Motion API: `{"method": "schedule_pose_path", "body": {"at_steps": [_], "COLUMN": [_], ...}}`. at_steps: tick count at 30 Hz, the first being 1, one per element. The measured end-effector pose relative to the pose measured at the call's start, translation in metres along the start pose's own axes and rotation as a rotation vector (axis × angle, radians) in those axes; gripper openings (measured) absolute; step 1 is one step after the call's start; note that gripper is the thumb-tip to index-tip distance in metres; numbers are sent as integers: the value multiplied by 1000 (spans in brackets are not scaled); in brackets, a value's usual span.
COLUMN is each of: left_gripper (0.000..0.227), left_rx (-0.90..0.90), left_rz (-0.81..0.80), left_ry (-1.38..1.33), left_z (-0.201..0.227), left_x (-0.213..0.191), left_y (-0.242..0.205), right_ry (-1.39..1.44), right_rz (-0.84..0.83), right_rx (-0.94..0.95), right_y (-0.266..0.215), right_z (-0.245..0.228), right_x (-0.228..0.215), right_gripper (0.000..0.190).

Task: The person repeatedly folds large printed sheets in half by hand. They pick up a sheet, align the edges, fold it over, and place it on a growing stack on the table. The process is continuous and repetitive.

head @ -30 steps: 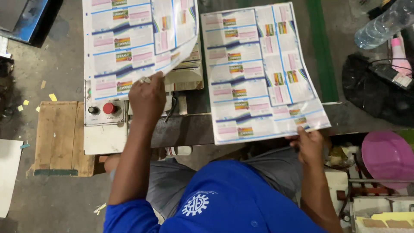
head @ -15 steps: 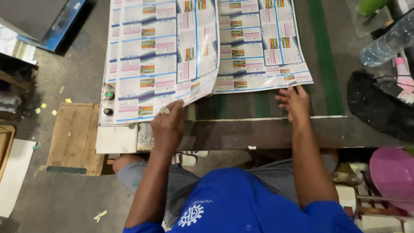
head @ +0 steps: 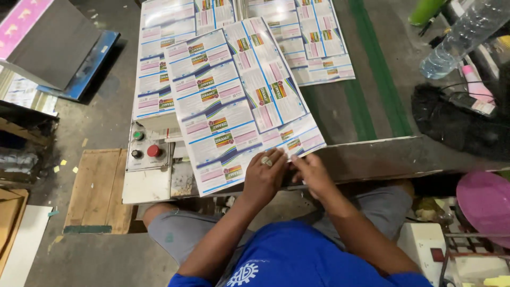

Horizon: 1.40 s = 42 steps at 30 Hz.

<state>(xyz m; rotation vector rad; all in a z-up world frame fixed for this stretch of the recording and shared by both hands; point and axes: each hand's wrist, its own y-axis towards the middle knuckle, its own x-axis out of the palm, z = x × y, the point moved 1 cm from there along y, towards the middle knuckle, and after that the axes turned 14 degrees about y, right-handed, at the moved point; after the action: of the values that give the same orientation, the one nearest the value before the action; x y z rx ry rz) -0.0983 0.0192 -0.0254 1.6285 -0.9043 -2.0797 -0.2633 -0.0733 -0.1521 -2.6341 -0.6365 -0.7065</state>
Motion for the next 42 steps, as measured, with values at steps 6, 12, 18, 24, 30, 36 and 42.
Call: {"method": "schedule_pose_path", "body": {"at_steps": [6,12,18,24,30,36,42], "left_gripper": [35,33,66,87,34,16,19], "left_rx": [15,-171,-256,-349,-182,-188,-228], "left_rz": [-80,-81,-165,-384,-164,-64,-90], "left_ry": [48,203,450,550,670,585,560], "left_z": [-27,-121,-207,-231,-253,-251,-248], "left_x": [1,14,18,11,20,0,-7], "left_y": [-4,5,22,29,12,25,31], "right_ry": [106,172,147,5,-42,-68,-44], "right_rz": [156,304,413,495,481,392,378], "right_rx": [-130,-256,-341,-350,-290,-237,-231], "right_y": [-11,-34,-57,-69,-37,45,124], "right_z": [-31,-46,-39,-32,-40,-59,-84], "right_x": [-34,-103,-146,-149,-148,-141,-129], "right_gripper": [21,20,18,20,20,23,24]}}
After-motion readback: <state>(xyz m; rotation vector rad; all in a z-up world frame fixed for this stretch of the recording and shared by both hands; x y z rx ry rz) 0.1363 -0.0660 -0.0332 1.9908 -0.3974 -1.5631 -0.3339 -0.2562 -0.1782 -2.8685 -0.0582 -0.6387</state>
